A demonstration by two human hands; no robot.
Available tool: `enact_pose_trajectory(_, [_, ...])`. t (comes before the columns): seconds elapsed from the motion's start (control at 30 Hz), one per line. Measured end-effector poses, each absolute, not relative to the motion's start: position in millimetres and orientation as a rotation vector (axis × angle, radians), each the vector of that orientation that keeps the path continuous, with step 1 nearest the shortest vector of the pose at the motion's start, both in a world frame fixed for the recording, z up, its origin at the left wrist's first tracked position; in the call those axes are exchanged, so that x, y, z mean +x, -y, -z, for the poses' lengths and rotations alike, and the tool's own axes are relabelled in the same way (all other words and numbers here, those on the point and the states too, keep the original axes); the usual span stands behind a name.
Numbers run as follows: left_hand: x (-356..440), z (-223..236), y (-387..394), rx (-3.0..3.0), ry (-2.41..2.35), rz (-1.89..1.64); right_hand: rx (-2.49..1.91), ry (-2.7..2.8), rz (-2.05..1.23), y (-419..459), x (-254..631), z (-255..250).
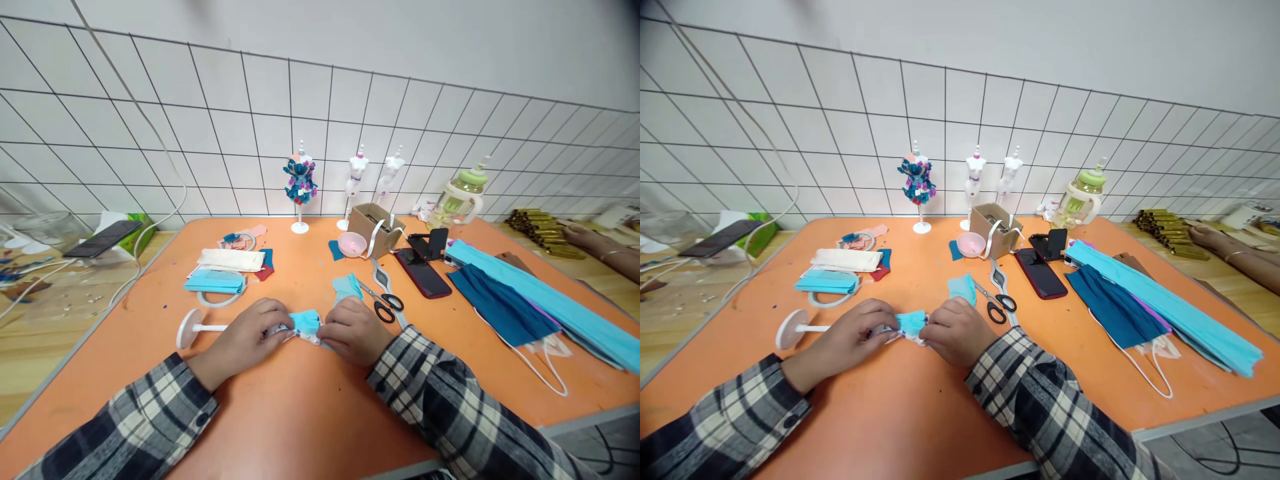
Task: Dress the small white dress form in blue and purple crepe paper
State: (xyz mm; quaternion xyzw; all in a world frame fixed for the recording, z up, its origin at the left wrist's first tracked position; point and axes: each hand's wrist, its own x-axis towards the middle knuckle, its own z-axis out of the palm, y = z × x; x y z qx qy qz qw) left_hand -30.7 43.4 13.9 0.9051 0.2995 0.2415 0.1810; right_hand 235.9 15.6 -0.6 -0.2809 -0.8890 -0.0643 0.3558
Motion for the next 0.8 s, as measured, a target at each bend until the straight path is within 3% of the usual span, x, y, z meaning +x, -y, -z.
enact_pose_trajectory(0.43, [-23,-13,-44,2.522,-0.897,-0.713,-0.688,2.421,0.561,-16,230,-2])
enact_pose_trajectory(0.5, [-23,-13,-44,2.511,-0.909,-0.708,-0.742,2.392,0.460,-15,229,0])
enact_pose_trajectory(0.7, [-23,-15,-43,2.498,-0.933,-0.671,-1.012,2.231,-0.301,-17,227,4])
enact_pose_trajectory(0.8, [-23,-16,-43,2.517,-0.938,-0.650,-1.037,2.222,-0.378,-17,226,3])
